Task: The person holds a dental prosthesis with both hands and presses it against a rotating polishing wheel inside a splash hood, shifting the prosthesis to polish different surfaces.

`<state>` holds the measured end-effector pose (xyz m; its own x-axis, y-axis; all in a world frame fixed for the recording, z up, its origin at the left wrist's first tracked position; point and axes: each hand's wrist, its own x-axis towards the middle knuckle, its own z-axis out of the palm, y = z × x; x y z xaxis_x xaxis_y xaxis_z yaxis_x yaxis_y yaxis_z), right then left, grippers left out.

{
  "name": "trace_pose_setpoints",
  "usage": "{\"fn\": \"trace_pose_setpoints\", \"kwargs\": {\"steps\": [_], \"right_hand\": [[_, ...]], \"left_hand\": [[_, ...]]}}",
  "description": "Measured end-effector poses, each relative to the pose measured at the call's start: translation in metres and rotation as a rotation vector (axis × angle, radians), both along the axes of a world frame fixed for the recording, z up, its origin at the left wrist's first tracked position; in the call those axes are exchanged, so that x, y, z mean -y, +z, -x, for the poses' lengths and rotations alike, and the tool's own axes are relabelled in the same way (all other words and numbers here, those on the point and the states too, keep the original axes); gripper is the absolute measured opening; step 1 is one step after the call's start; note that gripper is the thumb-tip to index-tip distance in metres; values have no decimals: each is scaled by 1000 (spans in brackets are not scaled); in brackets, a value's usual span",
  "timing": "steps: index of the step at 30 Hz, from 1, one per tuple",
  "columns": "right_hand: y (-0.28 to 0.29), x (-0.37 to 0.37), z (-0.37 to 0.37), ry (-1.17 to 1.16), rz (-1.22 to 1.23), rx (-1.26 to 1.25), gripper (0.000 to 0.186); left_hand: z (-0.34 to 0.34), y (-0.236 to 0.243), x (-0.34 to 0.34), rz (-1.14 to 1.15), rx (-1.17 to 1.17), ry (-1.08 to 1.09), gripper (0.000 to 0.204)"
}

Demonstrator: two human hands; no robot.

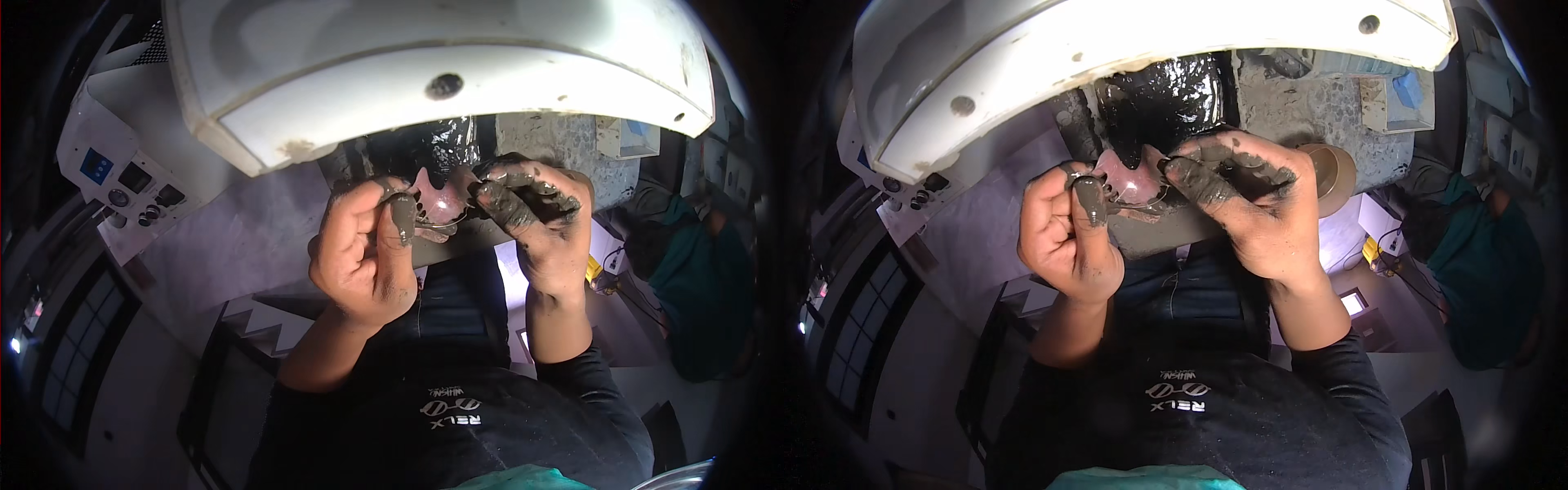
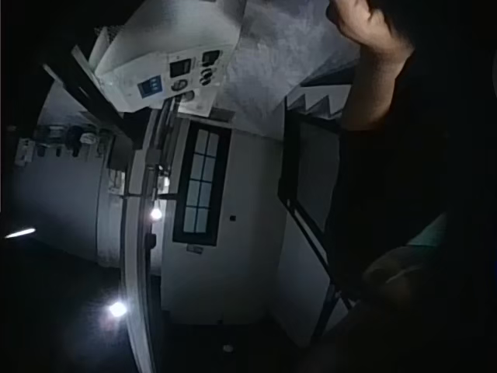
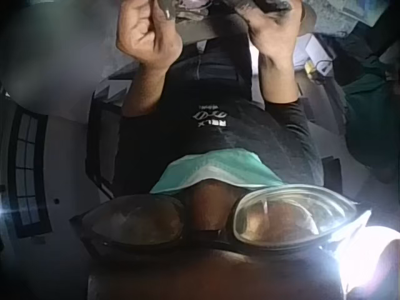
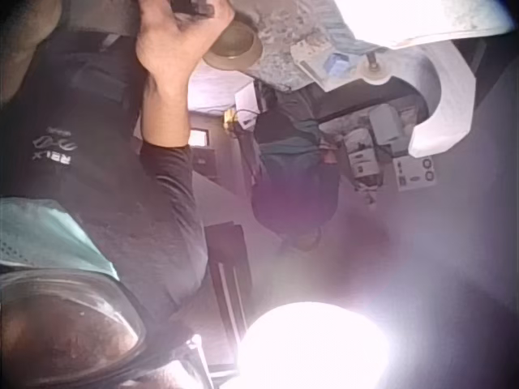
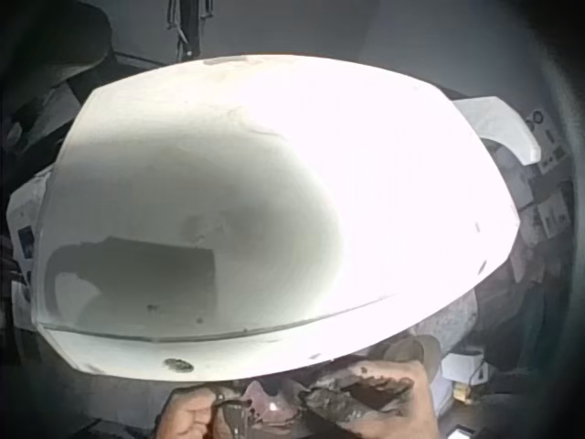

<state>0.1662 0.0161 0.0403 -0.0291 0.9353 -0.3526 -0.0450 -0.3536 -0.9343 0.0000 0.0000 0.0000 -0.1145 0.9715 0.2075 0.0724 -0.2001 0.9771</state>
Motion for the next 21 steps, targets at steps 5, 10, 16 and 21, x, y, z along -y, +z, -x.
{"fn": "trace_pose_setpoints", "kwargs": {"steps": [5, 10, 16, 21], "right_hand": [[4, 2, 0, -64, -50, -41, 15], [15, 0, -12, -76, -285, 129, 18], [41, -10, -41, -309, -667, 416, 17], [60, -25, -61, -436, -968, 467, 23]], "left_hand": [[-1, -1, 1, 36, -7, -38, 20], [-7, -7, -1, 76, 163, 68, 28], [-16, -42, 4, 309, 245, -32, 23], [-10, -80, 20, 293, 53, -162, 26]]}}
